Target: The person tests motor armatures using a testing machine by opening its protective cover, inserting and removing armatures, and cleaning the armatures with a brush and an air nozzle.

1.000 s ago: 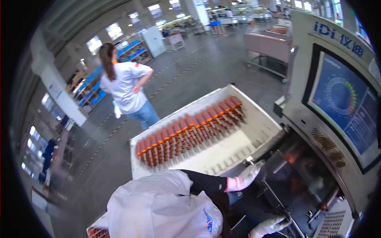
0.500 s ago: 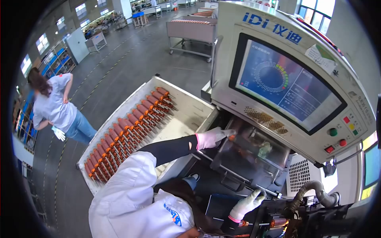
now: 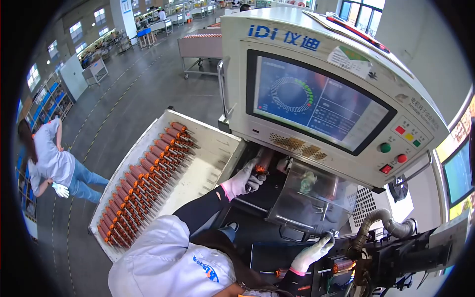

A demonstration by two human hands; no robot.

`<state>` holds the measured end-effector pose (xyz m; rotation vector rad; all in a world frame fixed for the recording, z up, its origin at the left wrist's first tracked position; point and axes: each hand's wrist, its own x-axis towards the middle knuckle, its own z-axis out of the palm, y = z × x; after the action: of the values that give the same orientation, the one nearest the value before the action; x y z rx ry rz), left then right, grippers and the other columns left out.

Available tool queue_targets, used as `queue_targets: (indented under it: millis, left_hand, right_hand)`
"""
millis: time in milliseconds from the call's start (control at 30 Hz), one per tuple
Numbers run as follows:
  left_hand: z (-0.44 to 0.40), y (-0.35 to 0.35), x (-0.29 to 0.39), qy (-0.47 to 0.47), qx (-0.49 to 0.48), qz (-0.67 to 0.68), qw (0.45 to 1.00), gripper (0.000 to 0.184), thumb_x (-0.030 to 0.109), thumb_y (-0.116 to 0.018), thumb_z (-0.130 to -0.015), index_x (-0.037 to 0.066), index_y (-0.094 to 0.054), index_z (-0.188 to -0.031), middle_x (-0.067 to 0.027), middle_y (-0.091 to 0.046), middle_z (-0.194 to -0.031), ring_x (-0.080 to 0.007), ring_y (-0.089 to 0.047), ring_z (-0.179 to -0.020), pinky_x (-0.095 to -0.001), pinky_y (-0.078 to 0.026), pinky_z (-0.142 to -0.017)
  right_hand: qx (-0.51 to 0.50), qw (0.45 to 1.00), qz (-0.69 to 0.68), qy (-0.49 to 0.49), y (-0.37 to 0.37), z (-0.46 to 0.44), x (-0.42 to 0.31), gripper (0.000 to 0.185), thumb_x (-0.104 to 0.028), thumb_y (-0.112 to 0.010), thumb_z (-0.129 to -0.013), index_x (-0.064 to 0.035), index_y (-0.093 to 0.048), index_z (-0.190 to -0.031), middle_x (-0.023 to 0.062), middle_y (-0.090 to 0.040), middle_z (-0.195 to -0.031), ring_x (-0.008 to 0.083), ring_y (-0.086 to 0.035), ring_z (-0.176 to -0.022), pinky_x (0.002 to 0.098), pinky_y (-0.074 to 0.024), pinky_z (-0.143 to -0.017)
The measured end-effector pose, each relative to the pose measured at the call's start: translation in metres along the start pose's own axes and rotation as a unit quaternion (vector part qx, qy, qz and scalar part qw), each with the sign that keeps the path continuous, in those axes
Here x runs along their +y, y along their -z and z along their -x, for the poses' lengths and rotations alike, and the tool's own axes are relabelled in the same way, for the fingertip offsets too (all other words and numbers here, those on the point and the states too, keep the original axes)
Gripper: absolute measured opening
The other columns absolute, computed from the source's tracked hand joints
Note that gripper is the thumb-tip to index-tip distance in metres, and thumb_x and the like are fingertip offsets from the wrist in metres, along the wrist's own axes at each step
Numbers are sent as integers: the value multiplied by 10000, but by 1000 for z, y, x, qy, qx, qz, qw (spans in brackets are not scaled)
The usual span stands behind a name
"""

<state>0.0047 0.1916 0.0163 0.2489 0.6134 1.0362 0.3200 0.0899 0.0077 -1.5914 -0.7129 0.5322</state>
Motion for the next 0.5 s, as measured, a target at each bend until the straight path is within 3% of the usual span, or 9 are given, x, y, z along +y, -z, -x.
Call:
queue_targets:
  millis: [100, 200, 367, 467, 500]
  left_hand:
    - [8, -14, 2, 17, 10, -6, 1000, 462, 547, -589, -887, 92, -540, -948, -29, -515, -737, -45, -394, -474, -171, -316, -407]
    - [18, -55, -1, -75, 235, -266, 932, 511, 575, -572, -885, 97, -550, -1064, -19, -516, -699, -24, -360, -456, -164, -276, -387]
    - [2, -22, -9, -87, 235, -249, 935, 547, 615, -565, -868, 104, -553, -1064, -10, -529, -697, -38, -384, -461, -185, -307, -401]
    - [3, -9, 1, -6, 100, -84, 991, 582, 637, -559, -858, 100, -552, -1081, -10, -533, -703, -57, -396, -461, -198, -326, -423]
    - [3, -9, 1, -7, 102, -84, 991, 582, 637, -559, -858, 100, -552, -1081, -10, -533, -703, -57, -396, -461, -198, -326, -423]
  right_hand:
    - [1, 999, -32, 3, -1, 0, 6, 399, -372, -489, -991, 16, -535, -1075, 127, -556, -996, 203, -518, -918, 323, -418, -860]
    - [-29, 997, -68, 22, 1, -5, 12, 394, -371, -481, -994, 13, -534, -1065, 108, -541, -985, 200, -503, -911, 322, -412, -856]
    - [-32, 998, -59, 20, 5, -6, 17, 386, -354, -474, -995, 20, -535, -1065, 114, -545, -975, 203, -504, -898, 322, -410, -846]
    - [-30, 999, -34, 30, 3, -8, 18, 379, -342, -468, -995, 24, -536, -1063, 115, -542, -949, 206, -501, -876, 325, -408, -833]
    - [-31, 999, -35, 29, 3, -8, 17, 379, -342, -468, -995, 24, -536, -1063, 115, -542, -949, 206, -501, -876, 325, -408, -833]
